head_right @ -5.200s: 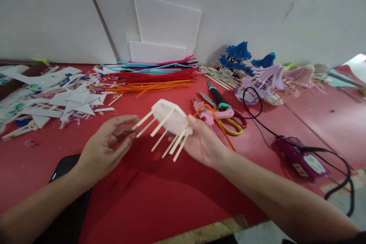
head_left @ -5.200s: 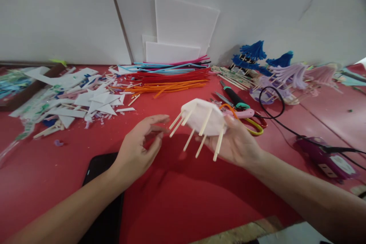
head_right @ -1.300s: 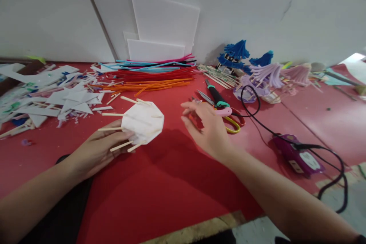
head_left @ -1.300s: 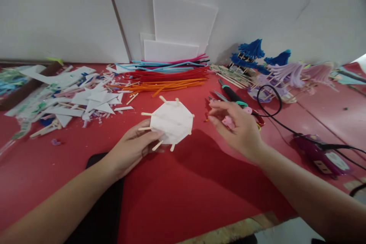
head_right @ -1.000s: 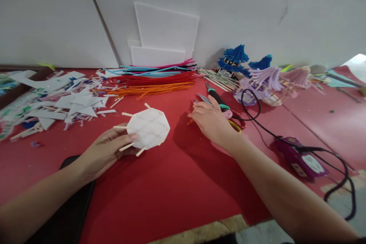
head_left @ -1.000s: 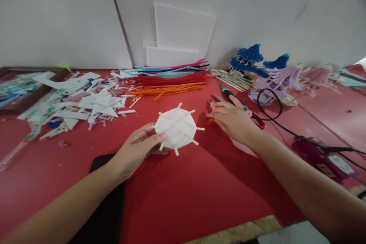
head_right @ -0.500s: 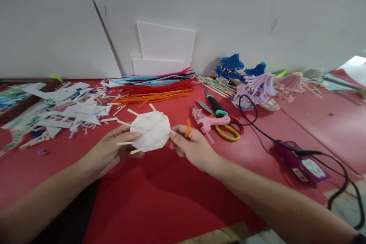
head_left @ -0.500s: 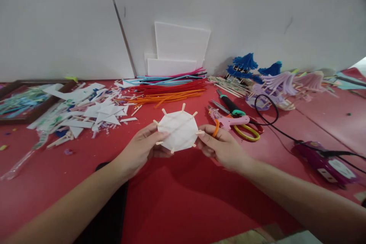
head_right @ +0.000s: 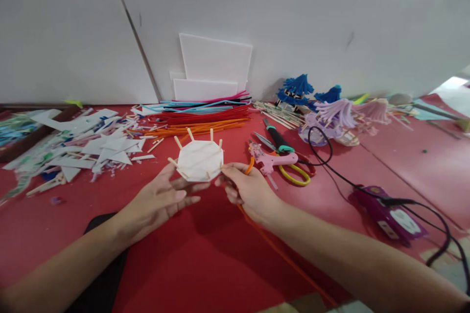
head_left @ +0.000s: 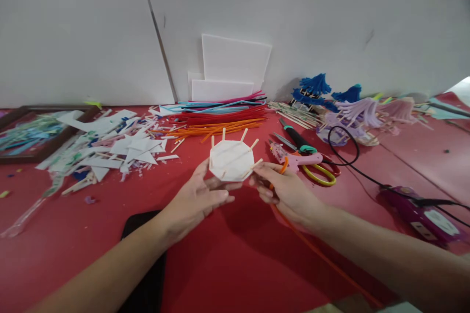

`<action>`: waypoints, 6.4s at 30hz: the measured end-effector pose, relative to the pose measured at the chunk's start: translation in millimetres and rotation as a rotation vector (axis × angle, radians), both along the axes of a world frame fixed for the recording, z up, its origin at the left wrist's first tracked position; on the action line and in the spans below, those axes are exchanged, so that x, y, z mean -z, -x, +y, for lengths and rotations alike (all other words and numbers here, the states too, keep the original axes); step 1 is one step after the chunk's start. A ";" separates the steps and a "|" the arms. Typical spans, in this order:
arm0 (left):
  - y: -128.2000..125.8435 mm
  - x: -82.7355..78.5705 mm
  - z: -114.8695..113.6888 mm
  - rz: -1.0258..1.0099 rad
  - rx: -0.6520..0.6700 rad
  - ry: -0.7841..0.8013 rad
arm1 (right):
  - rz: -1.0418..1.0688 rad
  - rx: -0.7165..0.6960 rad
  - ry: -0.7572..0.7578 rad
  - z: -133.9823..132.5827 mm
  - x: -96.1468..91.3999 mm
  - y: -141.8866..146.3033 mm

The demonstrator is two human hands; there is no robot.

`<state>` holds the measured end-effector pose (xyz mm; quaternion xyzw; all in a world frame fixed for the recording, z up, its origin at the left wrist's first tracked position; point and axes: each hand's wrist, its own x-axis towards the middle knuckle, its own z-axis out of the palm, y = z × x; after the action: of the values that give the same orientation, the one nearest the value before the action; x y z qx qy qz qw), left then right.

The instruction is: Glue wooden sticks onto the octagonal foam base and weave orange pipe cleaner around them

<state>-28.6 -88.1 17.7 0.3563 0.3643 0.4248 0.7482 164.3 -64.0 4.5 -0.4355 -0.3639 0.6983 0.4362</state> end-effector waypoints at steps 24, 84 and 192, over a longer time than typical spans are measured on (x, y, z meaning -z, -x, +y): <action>-0.4 -1.3 2.4 0.695 -0.085 -0.260 | -0.120 -0.218 -0.152 -3.4 15.6 3.2; -1.4 10.3 1.5 0.250 0.014 0.094 | -0.112 -0.019 -0.090 8.9 14.4 -9.5; -3.2 6.4 -3.1 0.775 -0.334 -0.374 | -0.370 -0.302 -0.472 -43.3 -25.0 -6.2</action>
<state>-25.4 -91.2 11.3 0.5542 0.5867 0.4335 0.4009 170.5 -107.3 29.5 -0.3832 -0.6488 0.5607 0.3432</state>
